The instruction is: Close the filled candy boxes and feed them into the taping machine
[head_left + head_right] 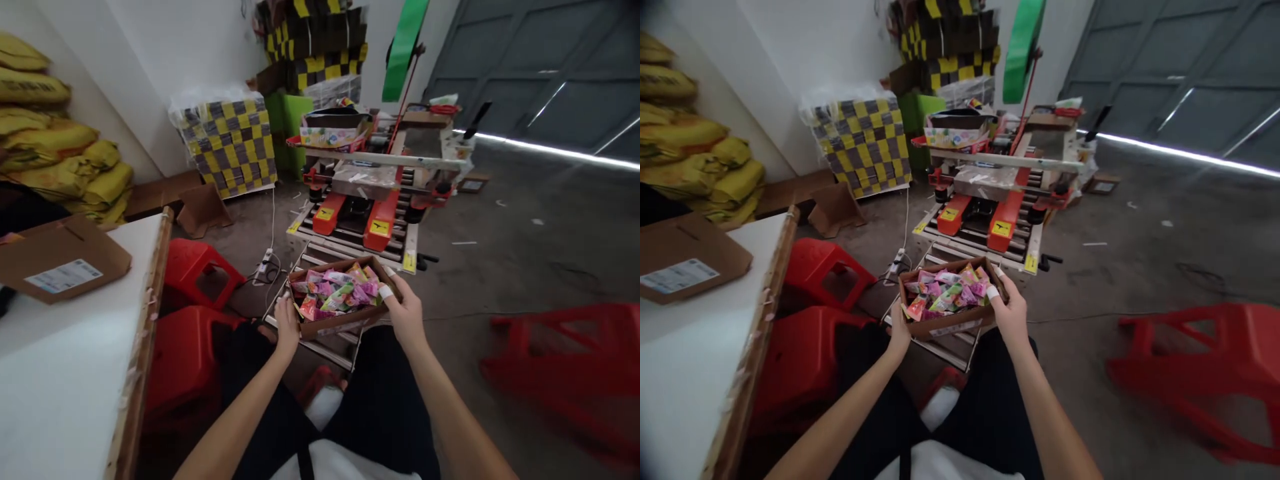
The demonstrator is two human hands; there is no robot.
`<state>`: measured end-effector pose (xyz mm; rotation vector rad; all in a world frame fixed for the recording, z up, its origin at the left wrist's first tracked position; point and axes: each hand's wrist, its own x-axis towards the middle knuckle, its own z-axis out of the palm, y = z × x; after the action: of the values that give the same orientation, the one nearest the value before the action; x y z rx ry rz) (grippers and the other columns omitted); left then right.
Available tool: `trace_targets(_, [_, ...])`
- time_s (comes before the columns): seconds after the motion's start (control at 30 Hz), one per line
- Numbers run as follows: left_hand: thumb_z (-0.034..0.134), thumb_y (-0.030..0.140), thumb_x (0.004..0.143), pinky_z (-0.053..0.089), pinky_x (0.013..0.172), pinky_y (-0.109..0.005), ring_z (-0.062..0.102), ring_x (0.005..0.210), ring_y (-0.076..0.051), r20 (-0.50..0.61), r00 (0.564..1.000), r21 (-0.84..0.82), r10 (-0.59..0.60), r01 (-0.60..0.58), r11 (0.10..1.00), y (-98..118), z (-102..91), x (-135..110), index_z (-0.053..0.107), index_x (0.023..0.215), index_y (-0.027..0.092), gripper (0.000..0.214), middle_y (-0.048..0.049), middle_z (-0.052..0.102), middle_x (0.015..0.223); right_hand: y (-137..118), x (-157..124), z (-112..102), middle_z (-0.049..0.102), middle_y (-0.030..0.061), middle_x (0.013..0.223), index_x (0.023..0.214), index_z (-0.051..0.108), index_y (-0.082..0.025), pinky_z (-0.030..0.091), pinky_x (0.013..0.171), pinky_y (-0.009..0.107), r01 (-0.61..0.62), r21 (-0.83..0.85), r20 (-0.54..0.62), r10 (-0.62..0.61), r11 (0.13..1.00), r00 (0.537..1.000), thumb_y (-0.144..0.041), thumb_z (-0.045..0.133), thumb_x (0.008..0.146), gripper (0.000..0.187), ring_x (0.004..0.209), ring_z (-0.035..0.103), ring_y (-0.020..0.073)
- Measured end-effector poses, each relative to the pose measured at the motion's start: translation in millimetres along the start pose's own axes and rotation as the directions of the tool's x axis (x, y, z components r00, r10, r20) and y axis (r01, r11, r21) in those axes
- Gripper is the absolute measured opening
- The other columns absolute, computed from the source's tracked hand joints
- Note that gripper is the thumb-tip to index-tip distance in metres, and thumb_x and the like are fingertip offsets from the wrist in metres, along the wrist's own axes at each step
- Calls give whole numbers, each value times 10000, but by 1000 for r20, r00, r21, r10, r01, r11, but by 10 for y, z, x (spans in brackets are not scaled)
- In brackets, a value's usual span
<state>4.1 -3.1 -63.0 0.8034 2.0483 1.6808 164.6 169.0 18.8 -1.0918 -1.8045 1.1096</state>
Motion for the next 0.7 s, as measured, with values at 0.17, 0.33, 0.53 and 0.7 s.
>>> trace_targets(0.17, [284,647,885,175,1159,-516,17,1448,-310,78,862,309,502,-499,809,585,-256,284,-27,1491,222,802,-155,-9,1570,-54,38,-87,615,113,1051,1075,627,-155,482,890,419,154,-180,68,-144,972,987,-511,575,744,489,975,581,247])
trace_targets(0.33, [393,697,810,233,1150,-476,90,1441,-317,696,451,201,559,-869,451,943,-104,592,45,1498,197,919,-189,67,1560,-88,67,-167,562,75,953,1021,638,-180,511,761,376,203,-270,152,-167,941,974,-555,590,743,469,830,583,214])
trace_targets(0.53, [360,488,935,218,1165,-449,123,1444,-239,861,376,216,343,-881,422,905,243,616,330,1426,156,593,-146,186,1546,-159,58,-179,556,56,887,1030,650,-194,503,705,324,268,-298,272,-188,916,944,-516,534,813,405,764,577,183])
trace_targets(0.7, [408,410,930,260,1154,-438,289,1395,-256,898,377,250,226,-862,440,873,344,632,489,1299,115,478,-163,372,1467,-271,121,-179,585,56,866,963,687,-210,461,746,298,403,-402,525,-153,822,837,-359,409,898,322,827,571,182])
